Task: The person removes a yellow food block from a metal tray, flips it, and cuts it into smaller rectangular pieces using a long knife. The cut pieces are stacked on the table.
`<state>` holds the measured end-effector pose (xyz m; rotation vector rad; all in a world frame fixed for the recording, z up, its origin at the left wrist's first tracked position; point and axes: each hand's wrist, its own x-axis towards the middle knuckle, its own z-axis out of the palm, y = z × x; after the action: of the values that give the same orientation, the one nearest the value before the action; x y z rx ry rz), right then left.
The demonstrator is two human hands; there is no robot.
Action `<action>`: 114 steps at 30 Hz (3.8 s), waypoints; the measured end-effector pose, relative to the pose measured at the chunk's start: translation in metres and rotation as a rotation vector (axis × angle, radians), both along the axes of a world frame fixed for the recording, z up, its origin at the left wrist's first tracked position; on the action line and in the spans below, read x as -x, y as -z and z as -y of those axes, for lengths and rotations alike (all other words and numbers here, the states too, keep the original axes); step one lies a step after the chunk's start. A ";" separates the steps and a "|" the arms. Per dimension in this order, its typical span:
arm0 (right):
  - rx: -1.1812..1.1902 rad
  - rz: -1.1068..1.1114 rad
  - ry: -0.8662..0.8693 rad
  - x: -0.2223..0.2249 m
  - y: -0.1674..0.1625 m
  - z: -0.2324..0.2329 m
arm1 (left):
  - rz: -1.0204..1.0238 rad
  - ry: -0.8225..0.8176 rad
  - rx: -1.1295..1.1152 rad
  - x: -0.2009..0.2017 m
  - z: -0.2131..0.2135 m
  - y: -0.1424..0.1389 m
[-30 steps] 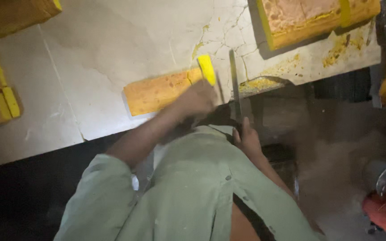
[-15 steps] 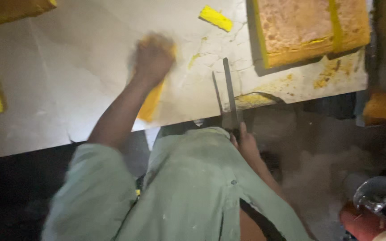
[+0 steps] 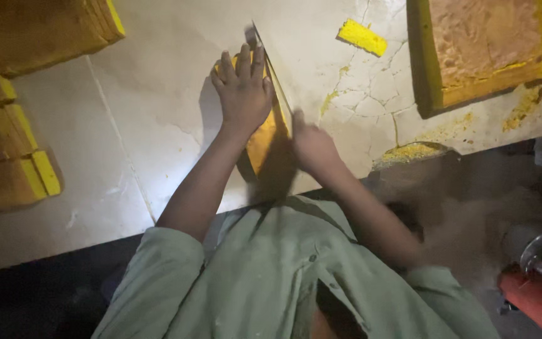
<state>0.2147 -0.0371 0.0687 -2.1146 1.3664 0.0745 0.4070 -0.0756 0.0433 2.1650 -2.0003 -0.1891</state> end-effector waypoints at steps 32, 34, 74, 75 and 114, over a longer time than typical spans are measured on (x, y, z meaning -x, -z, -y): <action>-0.135 -0.002 0.006 0.058 -0.007 -0.096 | -0.061 0.017 0.087 0.081 -0.156 0.007; -0.148 -0.008 -0.031 0.086 -0.010 -0.132 | -0.038 0.025 0.161 0.085 -0.159 0.006; 0.511 0.054 0.370 0.116 0.040 0.147 | -0.024 -0.069 -0.061 -0.153 0.115 -0.006; 0.593 0.209 0.444 0.124 0.035 0.158 | -0.039 -0.074 -0.094 -0.154 0.120 -0.004; -0.111 -0.121 -0.032 0.130 -0.054 -0.098 | -0.038 0.111 0.228 0.141 -0.139 -0.051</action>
<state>0.0850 0.0604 0.1228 -2.0674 1.3645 0.2887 0.2659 0.0633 0.0946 1.9003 -2.0136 -0.0163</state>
